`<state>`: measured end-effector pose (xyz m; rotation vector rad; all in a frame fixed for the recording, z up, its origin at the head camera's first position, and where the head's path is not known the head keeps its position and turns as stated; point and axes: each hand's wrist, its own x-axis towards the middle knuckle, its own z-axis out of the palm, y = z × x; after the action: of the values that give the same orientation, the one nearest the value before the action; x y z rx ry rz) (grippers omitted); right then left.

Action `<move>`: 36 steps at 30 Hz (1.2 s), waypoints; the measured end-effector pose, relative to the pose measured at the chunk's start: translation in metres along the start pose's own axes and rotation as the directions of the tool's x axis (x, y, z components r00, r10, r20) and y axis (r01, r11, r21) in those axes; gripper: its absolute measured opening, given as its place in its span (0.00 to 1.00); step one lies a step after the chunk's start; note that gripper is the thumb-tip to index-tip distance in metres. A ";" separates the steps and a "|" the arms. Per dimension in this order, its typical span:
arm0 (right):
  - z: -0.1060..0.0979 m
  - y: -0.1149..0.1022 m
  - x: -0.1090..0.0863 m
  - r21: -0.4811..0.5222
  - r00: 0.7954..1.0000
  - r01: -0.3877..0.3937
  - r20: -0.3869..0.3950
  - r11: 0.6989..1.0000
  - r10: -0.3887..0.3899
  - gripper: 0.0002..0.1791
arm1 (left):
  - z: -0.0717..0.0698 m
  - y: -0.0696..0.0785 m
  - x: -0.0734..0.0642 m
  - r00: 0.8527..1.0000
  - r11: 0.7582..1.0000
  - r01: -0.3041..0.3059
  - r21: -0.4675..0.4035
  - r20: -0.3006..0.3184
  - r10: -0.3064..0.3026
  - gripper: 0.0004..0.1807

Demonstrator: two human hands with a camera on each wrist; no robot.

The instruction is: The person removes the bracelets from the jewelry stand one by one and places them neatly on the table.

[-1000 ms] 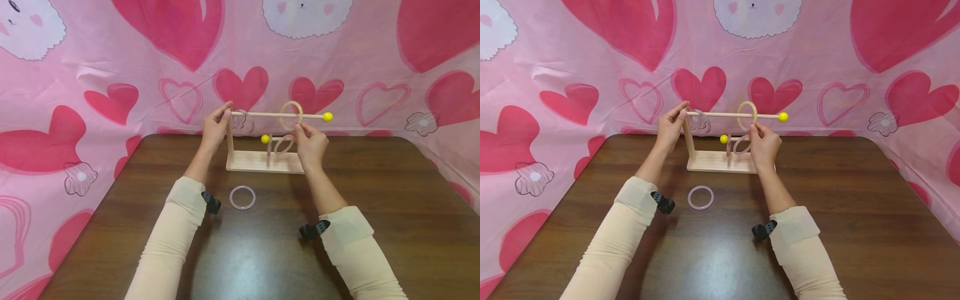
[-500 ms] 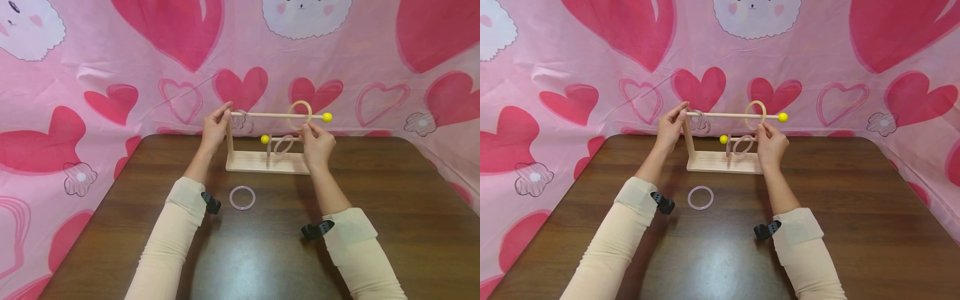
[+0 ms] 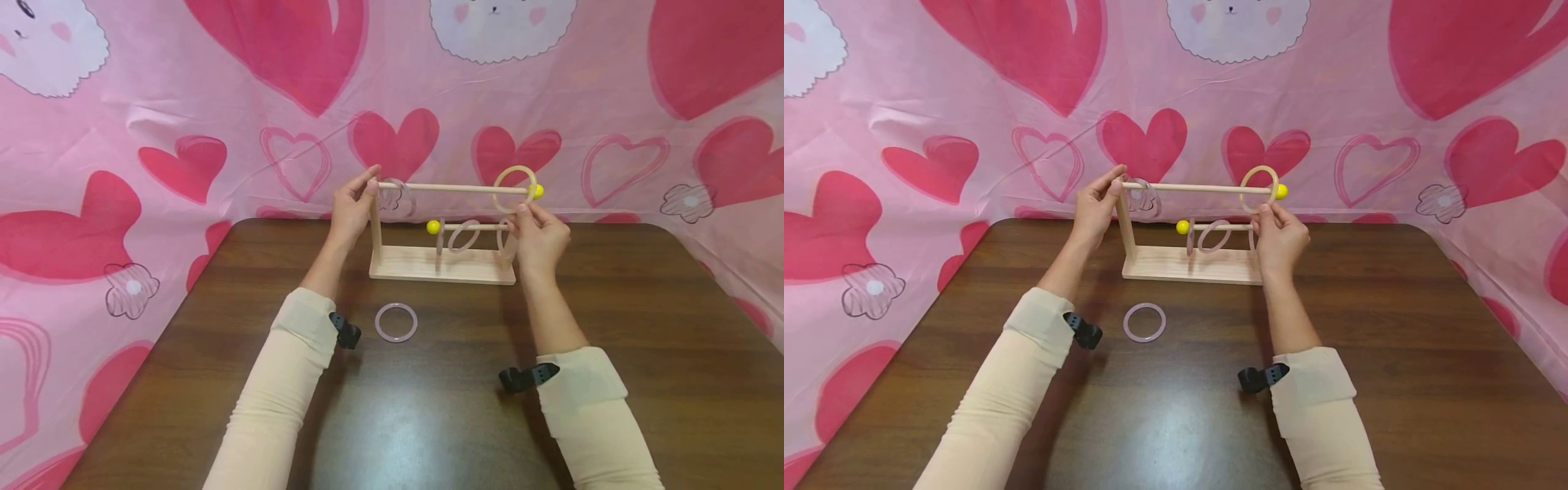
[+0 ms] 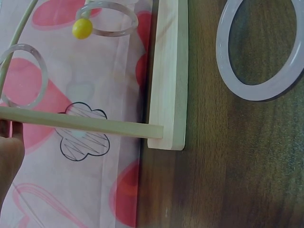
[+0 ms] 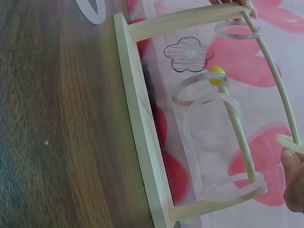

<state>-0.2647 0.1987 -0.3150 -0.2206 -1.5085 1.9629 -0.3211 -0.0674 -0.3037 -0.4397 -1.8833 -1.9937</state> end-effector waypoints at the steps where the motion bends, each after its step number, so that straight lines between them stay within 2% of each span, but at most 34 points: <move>1: -0.001 0.000 0.000 -0.002 1.000 -0.002 -0.006 1.000 0.002 0.14 | 0.000 0.000 0.000 1.000 1.000 0.006 -0.002 0.001 -0.006 0.19; 16: -0.011 -0.005 0.005 0.138 0.998 -0.044 -0.031 0.990 0.048 0.14 | 0.001 0.001 0.000 1.000 1.000 -0.012 0.015 0.001 0.012 0.18; 23: -0.014 -0.005 0.005 0.163 0.996 -0.082 -0.032 0.983 0.089 0.14 | 0.004 0.029 -0.013 1.000 1.000 0.001 0.018 0.015 -0.001 0.18; 30: -0.017 -0.005 0.005 0.264 0.982 -0.177 -0.020 0.948 0.189 0.11 | 0.004 0.029 -0.013 1.000 1.000 0.005 0.029 0.014 -0.005 0.18; 36: -0.020 -0.003 0.004 0.315 0.970 -0.235 0.016 0.920 0.243 0.06 | 0.004 0.028 -0.013 1.000 0.999 0.011 0.031 0.009 -0.012 0.18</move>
<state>-0.2570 0.2173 -0.3179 -0.3000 -1.1735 2.3538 -0.2968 -0.0640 -0.2841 -0.4311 -1.9234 -1.9705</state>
